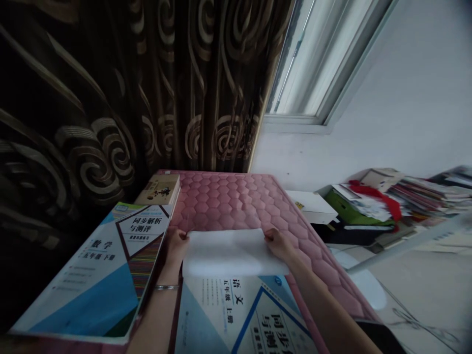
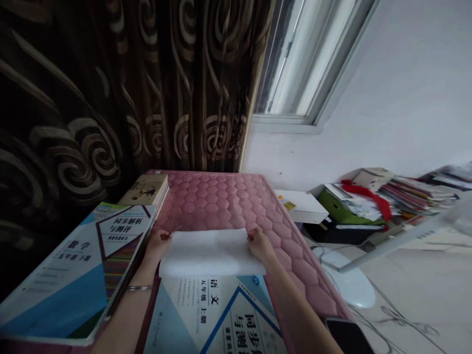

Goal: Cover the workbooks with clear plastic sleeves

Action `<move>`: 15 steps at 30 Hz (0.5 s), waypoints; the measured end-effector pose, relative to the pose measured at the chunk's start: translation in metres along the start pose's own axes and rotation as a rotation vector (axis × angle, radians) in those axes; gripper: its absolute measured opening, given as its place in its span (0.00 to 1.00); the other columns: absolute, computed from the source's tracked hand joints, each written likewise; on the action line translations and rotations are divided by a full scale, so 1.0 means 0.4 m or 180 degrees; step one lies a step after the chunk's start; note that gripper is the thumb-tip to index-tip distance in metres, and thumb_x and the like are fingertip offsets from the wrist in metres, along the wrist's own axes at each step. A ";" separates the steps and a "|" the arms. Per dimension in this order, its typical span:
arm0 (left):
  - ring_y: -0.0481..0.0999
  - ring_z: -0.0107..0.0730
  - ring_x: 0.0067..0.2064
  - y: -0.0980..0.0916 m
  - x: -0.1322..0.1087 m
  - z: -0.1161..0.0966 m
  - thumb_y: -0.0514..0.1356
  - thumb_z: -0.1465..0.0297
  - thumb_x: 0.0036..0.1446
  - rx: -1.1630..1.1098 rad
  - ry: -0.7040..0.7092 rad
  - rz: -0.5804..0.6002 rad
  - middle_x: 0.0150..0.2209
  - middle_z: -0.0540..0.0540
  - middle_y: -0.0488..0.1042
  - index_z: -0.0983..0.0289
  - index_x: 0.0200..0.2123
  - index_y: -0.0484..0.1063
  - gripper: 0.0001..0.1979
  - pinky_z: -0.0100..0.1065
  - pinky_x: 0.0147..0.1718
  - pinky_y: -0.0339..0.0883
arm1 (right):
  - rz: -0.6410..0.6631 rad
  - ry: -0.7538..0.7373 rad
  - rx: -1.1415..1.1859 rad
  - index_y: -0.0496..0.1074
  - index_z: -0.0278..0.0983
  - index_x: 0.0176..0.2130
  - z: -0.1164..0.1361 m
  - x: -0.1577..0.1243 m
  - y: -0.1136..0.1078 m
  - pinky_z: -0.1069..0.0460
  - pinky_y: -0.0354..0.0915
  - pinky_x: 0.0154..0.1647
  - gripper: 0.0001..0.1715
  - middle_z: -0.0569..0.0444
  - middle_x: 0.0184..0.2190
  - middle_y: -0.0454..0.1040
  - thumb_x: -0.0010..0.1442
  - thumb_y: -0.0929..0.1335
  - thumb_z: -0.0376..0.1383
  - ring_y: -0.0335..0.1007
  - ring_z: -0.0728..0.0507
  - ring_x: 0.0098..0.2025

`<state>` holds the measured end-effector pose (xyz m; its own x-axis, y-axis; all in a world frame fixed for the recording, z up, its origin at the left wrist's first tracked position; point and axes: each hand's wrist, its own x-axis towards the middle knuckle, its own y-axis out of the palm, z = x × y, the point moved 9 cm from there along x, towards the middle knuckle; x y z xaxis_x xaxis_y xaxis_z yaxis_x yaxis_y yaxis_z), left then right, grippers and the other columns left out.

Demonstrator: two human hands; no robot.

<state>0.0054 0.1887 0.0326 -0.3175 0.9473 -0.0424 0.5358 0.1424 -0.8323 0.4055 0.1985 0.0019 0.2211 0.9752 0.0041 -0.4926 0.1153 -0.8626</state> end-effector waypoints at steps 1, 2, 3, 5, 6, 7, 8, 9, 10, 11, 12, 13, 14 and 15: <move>0.79 0.33 0.37 0.000 0.009 0.008 0.60 0.73 0.52 -0.0028 -0.0087 -0.0057 0.34 0.54 0.80 0.64 0.36 0.75 0.07 0.28 0.34 0.67 | -0.0011 0.0003 -0.0007 0.73 0.36 0.36 0.001 0.001 -0.001 0.54 0.63 0.37 0.10 0.49 0.36 0.80 0.55 0.65 0.27 0.76 0.42 0.40; 0.79 0.35 0.37 0.000 0.016 0.015 0.61 0.72 0.51 -0.0056 -0.0165 -0.0114 0.33 0.54 0.80 0.65 0.36 0.75 0.07 0.29 0.34 0.67 | -0.0024 0.0008 -0.0014 0.73 0.36 0.36 0.002 0.001 -0.003 0.54 0.62 0.37 0.09 0.48 0.36 0.80 0.55 0.65 0.27 0.76 0.42 0.39; 0.78 0.36 0.37 0.001 0.023 0.020 0.62 0.71 0.49 -0.0089 -0.0231 -0.0162 0.33 0.54 0.79 0.65 0.36 0.74 0.09 0.30 0.33 0.67 | -0.0037 0.0016 -0.0021 0.74 0.36 0.36 0.003 0.002 -0.004 0.53 0.62 0.37 0.09 0.48 0.35 0.80 0.54 0.65 0.28 0.76 0.42 0.39; 0.78 0.37 0.37 0.007 0.034 0.029 0.63 0.70 0.46 -0.0176 -0.0323 -0.0199 0.32 0.55 0.79 0.65 0.35 0.74 0.10 0.30 0.32 0.67 | -0.0048 0.0030 -0.0031 0.75 0.36 0.35 0.004 0.002 -0.008 0.53 0.62 0.36 0.09 0.47 0.34 0.80 0.55 0.65 0.28 0.76 0.41 0.38; 0.79 0.38 0.36 0.012 0.039 0.032 0.63 0.70 0.46 -0.0227 -0.0350 -0.0185 0.31 0.55 0.79 0.65 0.34 0.74 0.10 0.30 0.31 0.67 | -0.0041 0.0033 -0.0029 0.75 0.35 0.35 0.005 0.002 -0.011 0.53 0.62 0.35 0.09 0.47 0.34 0.80 0.55 0.65 0.29 0.76 0.41 0.38; 0.79 0.38 0.35 0.017 0.043 0.033 0.63 0.69 0.45 -0.0280 -0.0362 -0.0152 0.30 0.55 0.79 0.65 0.32 0.74 0.09 0.30 0.30 0.66 | -0.0031 0.0034 -0.0024 0.76 0.35 0.34 0.006 0.001 -0.013 0.53 0.62 0.35 0.09 0.47 0.34 0.80 0.55 0.65 0.30 0.76 0.41 0.38; 0.79 0.38 0.34 0.022 0.046 0.034 0.63 0.69 0.45 -0.0331 -0.0364 -0.0108 0.28 0.55 0.78 0.65 0.30 0.74 0.07 0.30 0.29 0.66 | -0.0022 0.0037 -0.0017 0.76 0.35 0.33 0.007 -0.001 -0.015 0.53 0.62 0.34 0.09 0.47 0.33 0.80 0.56 0.65 0.31 0.76 0.41 0.37; 0.79 0.38 0.33 0.026 0.049 0.034 0.63 0.69 0.45 -0.0378 -0.0360 -0.0061 0.26 0.55 0.78 0.65 0.28 0.74 0.06 0.30 0.28 0.66 | -0.0014 0.0045 -0.0009 0.76 0.35 0.32 0.006 -0.003 -0.018 0.53 0.62 0.33 0.09 0.47 0.32 0.80 0.56 0.65 0.32 0.76 0.41 0.36; 0.79 0.38 0.32 0.030 0.052 0.033 0.62 0.69 0.45 -0.0423 -0.0347 -0.0014 0.25 0.55 0.77 0.65 0.27 0.74 0.05 0.30 0.28 0.65 | -0.0010 0.0059 0.0001 0.77 0.35 0.31 0.005 -0.005 -0.020 0.53 0.62 0.31 0.11 0.47 0.31 0.80 0.57 0.65 0.33 0.76 0.41 0.36; 0.79 0.38 0.32 0.033 0.054 0.031 0.62 0.69 0.46 -0.0467 -0.0332 0.0034 0.23 0.54 0.76 0.64 0.25 0.74 0.04 0.30 0.27 0.65 | -0.0011 0.0080 0.0012 0.77 0.35 0.30 0.003 -0.007 -0.022 0.53 0.61 0.30 0.12 0.47 0.30 0.80 0.58 0.64 0.35 0.77 0.41 0.35; 0.79 0.38 0.31 0.035 0.057 0.029 0.61 0.70 0.47 -0.0512 -0.0313 0.0080 0.22 0.54 0.76 0.64 0.24 0.74 0.04 0.29 0.27 0.65 | -0.0014 0.0108 0.0023 0.77 0.35 0.30 0.000 -0.009 -0.023 0.53 0.61 0.29 0.13 0.47 0.29 0.80 0.59 0.64 0.36 0.77 0.41 0.34; 0.78 0.37 0.30 0.038 0.059 0.026 0.60 0.70 0.47 -0.0556 -0.0296 0.0122 0.21 0.53 0.75 0.64 0.23 0.73 0.05 0.30 0.26 0.64 | -0.0022 0.0133 0.0033 0.77 0.35 0.30 -0.004 -0.011 -0.023 0.53 0.61 0.28 0.14 0.47 0.29 0.80 0.59 0.64 0.37 0.77 0.41 0.33; 0.78 0.37 0.30 0.040 0.061 0.024 0.60 0.71 0.47 -0.0596 -0.0288 0.0154 0.20 0.53 0.74 0.64 0.22 0.73 0.05 0.30 0.26 0.64 | -0.0038 0.0153 0.0041 0.78 0.35 0.30 -0.008 -0.012 -0.023 0.53 0.61 0.27 0.14 0.47 0.29 0.80 0.58 0.64 0.37 0.77 0.41 0.33; 0.78 0.38 0.29 0.041 0.063 0.022 0.59 0.71 0.47 -0.0635 -0.0283 0.0178 0.18 0.52 0.73 0.63 0.20 0.72 0.06 0.30 0.25 0.63 | -0.0064 0.0164 0.0044 0.78 0.35 0.31 -0.011 -0.012 -0.022 0.53 0.61 0.27 0.13 0.46 0.29 0.80 0.58 0.65 0.36 0.77 0.41 0.33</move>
<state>-0.0006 0.2123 0.0129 -0.3460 0.9275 -0.1415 0.6959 0.1526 -0.7018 0.4124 0.1920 0.0074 0.2739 0.9617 -0.0050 -0.4991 0.1377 -0.8555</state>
